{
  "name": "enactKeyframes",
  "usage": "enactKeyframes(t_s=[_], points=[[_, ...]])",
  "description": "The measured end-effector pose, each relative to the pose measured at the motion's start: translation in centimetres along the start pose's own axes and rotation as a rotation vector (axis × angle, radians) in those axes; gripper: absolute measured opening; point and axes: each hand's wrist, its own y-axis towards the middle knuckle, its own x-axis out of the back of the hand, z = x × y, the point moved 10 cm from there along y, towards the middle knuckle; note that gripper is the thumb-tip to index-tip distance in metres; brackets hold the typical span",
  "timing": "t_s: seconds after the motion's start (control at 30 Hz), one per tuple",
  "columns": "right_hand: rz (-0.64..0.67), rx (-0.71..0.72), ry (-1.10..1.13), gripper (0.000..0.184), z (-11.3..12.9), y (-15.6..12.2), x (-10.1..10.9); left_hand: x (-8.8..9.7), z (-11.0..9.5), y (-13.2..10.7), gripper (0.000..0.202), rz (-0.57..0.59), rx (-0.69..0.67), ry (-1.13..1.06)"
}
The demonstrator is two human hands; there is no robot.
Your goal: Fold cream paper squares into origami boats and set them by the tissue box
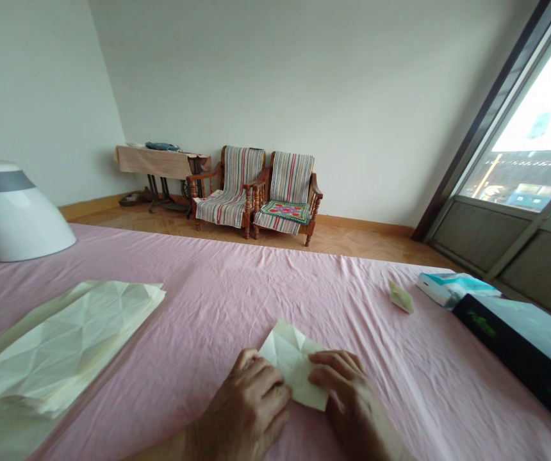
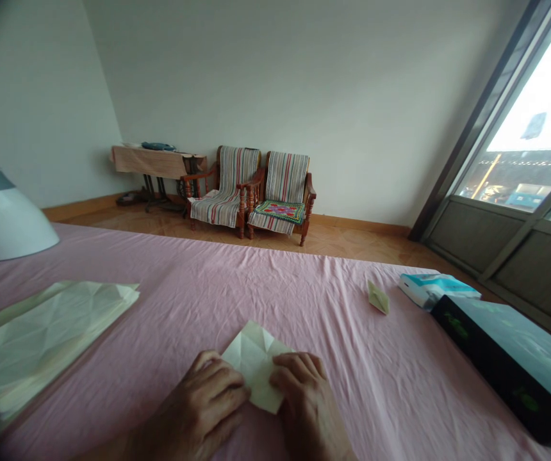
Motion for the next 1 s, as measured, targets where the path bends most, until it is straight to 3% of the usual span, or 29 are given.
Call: enactKeyframes(t_s=[0.13, 0.37, 0.53, 0.73, 1.0], points=[[0.044, 0.021, -0.024, 0.012, -1.3, 0.3, 0.0, 0.3, -0.2, -0.1, 0.010, 0.012, 0.022, -0.017], [0.025, -0.013, 0.038, 0.019, -1.6, 2.3, 1.1, 0.3, -0.4, 0.0, 0.009, 0.010, 0.065, -0.075], [0.111, -0.074, 0.196, 0.020, -1.4, 2.9, -0.2, 0.0, 0.5, 0.0, 0.015, 0.019, 0.117, -0.142], [0.079, -0.091, 0.274, 0.018, -2.6, 3.1, -1.8, 0.3, 0.4, 0.1, 0.016, 0.033, 0.136, -0.078], [0.059, -0.137, 0.296, 0.014, -3.3, 2.3, -1.0, -0.1, 0.9, 0.1, 0.016, 0.046, 0.190, -0.098]])
